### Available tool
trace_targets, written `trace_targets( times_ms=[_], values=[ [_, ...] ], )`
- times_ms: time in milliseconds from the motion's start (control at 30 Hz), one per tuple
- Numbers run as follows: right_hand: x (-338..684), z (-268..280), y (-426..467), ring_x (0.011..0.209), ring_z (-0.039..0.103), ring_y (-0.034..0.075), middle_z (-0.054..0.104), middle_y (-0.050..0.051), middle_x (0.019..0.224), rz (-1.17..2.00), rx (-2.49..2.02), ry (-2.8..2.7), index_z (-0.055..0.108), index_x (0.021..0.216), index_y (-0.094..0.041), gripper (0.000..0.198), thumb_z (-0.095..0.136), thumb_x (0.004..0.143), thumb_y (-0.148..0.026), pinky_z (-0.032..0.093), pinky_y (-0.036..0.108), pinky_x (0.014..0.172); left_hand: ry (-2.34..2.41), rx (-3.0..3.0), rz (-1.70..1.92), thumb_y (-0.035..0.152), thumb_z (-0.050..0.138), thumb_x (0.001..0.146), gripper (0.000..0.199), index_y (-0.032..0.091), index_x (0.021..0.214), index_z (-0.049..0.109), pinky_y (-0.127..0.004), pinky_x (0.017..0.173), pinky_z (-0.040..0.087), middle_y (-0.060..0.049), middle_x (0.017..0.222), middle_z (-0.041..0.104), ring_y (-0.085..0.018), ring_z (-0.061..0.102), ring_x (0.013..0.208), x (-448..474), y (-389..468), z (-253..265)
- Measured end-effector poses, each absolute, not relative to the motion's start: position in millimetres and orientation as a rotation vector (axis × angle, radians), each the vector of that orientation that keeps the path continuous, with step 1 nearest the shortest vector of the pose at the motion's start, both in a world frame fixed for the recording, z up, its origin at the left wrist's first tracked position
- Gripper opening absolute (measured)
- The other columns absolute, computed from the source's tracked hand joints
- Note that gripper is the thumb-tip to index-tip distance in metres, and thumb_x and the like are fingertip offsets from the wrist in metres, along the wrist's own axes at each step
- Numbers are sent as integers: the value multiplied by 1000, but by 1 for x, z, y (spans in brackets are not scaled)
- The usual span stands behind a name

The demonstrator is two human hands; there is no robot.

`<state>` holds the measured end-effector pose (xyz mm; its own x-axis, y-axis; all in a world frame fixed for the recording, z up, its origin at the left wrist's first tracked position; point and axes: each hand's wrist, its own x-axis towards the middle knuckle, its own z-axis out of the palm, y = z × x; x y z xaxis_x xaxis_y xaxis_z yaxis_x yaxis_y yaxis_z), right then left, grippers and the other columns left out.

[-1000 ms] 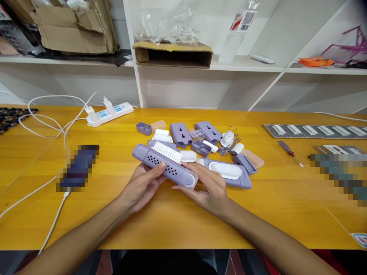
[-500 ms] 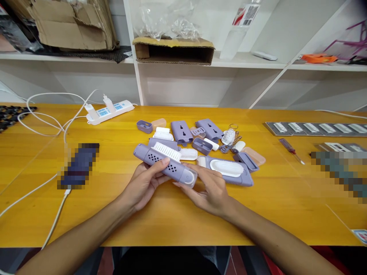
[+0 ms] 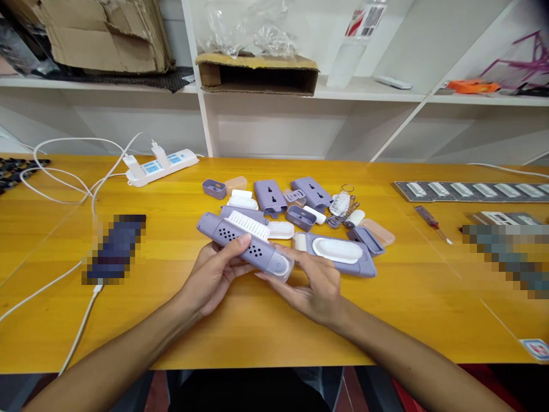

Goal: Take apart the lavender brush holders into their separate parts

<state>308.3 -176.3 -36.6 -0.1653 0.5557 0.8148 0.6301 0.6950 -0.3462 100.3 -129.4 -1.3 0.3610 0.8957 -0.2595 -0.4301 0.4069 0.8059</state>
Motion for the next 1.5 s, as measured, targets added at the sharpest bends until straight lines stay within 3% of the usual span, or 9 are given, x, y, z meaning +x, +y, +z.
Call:
trace_targets(
  times_ms=[200, 400, 767, 1000, 1100, 1167, 1367, 1500],
  values=[
    [313, -36, -172, 106, 89, 33, 86, 15, 129, 23, -899, -1846, 64, 154, -22, 67, 90, 93, -17, 77, 43, 91, 739, 750, 993, 37, 96, 88, 38, 15, 115, 80, -50, 107, 68, -14, 122, 85, -35, 81, 120, 100, -129, -1],
    [307, -39, -175, 97, 90, 33, 88, 17, 123, -129, -915, -1803, 66, 152, -19, 70, 96, 89, -21, 78, 41, 83, 773, 738, 997, 38, 98, 85, 41, 13, 112, 79, -51, 105, 69, -15, 119, 84, -36, 80, 119, 101, -130, 2],
    [310, -35, -175, 104, 89, 34, 86, 16, 131, -69, -899, -1826, 61, 159, -22, 74, 91, 91, -17, 78, 45, 86, 729, 777, 999, 38, 95, 88, 40, 15, 118, 80, -49, 105, 68, -15, 122, 85, -37, 80, 122, 98, -129, 1],
    [317, -35, -176, 107, 87, 37, 87, 16, 124, -86, -911, -1680, 67, 150, -22, 68, 94, 87, -17, 75, 49, 87, 864, 685, 1212, 42, 99, 82, 45, 17, 114, 80, -41, 99, 69, -10, 112, 87, -29, 83, 105, 80, -102, 13],
    [318, -30, -174, 117, 83, 37, 83, 18, 128, 9, -909, -1705, 68, 147, -23, 61, 91, 91, -18, 71, 54, 97, 891, 659, 1243, 42, 95, 86, 43, 18, 117, 78, -39, 97, 68, -9, 112, 86, -26, 83, 102, 75, -96, 22],
    [317, -28, -174, 118, 80, 36, 80, 18, 128, 115, -940, -1716, 70, 142, -24, 55, 92, 92, -23, 70, 52, 96, 891, 653, 1240, 43, 93, 89, 41, 20, 119, 77, -36, 94, 69, -8, 112, 86, -25, 83, 98, 75, -97, 26],
    [319, -32, -171, 74, 78, 20, 81, 6, 112, 978, -863, -1423, 53, 159, -32, 60, 77, 106, -46, 67, 33, 60, 868, 600, 1228, 44, 90, 92, 38, 22, 120, 75, -31, 82, 70, -6, 104, 85, -23, 82, 90, 75, -100, 30],
    [322, -31, -167, 67, 73, 20, 81, 6, 102, 1228, -774, -1292, 56, 152, -28, 48, 62, 112, -54, 59, 32, 52, 854, 564, 1241, 41, 87, 95, 35, 22, 120, 74, -32, 80, 72, -5, 103, 84, -22, 82, 88, 74, -98, 30]
  ],
)
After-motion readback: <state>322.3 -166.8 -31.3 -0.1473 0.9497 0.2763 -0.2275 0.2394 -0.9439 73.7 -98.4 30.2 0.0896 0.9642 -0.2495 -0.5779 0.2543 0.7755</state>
